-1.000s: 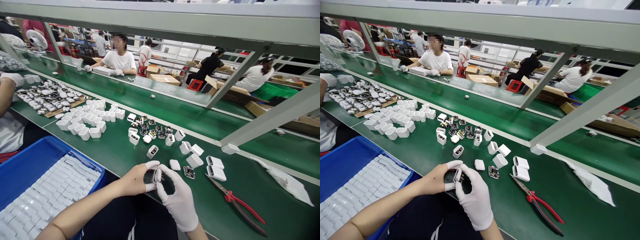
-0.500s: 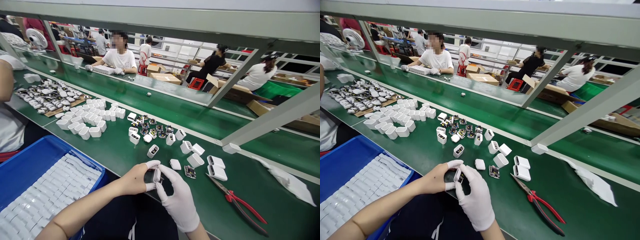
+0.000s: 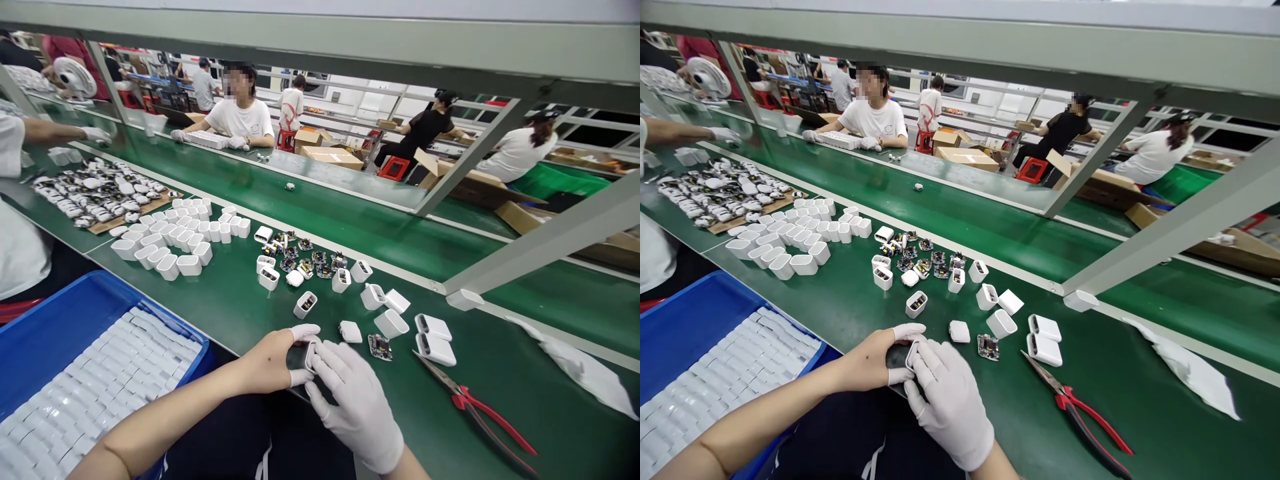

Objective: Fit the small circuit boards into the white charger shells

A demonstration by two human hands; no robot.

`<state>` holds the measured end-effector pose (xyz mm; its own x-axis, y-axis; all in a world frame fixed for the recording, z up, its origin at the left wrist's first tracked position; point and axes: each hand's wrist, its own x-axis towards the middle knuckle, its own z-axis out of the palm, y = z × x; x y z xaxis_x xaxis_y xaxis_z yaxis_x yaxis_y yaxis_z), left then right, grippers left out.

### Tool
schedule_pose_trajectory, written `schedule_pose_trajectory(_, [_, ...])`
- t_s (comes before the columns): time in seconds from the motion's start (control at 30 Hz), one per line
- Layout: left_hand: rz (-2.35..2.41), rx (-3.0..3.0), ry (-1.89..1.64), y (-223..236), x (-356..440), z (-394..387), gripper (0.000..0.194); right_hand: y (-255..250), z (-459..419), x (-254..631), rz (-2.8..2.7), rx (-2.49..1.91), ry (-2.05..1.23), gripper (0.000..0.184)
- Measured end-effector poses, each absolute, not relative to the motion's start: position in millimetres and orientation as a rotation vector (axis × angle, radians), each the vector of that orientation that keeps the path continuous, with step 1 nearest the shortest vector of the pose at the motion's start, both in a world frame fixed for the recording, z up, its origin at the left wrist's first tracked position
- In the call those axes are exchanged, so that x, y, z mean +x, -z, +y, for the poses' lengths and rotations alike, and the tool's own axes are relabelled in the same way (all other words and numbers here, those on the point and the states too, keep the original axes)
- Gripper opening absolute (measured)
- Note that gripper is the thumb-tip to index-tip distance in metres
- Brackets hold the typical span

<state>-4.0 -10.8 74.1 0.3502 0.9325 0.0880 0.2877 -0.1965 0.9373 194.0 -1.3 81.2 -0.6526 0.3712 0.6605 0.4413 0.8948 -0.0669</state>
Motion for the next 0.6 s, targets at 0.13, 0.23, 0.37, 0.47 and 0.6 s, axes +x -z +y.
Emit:
schedule_pose_trajectory(0.13, [1.110, 1.695, -0.858, -73.0, -4.3, -10.3, 0.069, -77.0, -5.9, 187.9, -2.310, -0.674, 0.072, 0.041])
schedule_pose_trajectory(0.23, [1.110, 1.681, -0.861, -72.4, -4.8, -10.0, 0.069, -77.2, -6.0, 191.2, -2.296, -0.702, -0.075, 0.041])
schedule_pose_trajectory(0.37, [1.001, 1.570, -0.908, -73.2, -6.2, -10.5, 0.070, -77.6, -5.4, 200.3, -2.258, -0.673, -0.233, 0.043])
schedule_pose_trajectory(0.47, [0.896, 1.438, -0.899, -75.9, -7.4, -14.9, 0.073, -78.4, -10.5, 200.0, -2.288, -0.530, -0.204, 0.049])
schedule_pose_trajectory(0.6, [0.819, 1.327, -0.833, -83.9, -9.0, -29.6, 0.076, -86.4, -26.7, 189.5, -2.239, -0.502, -0.306, 0.039])
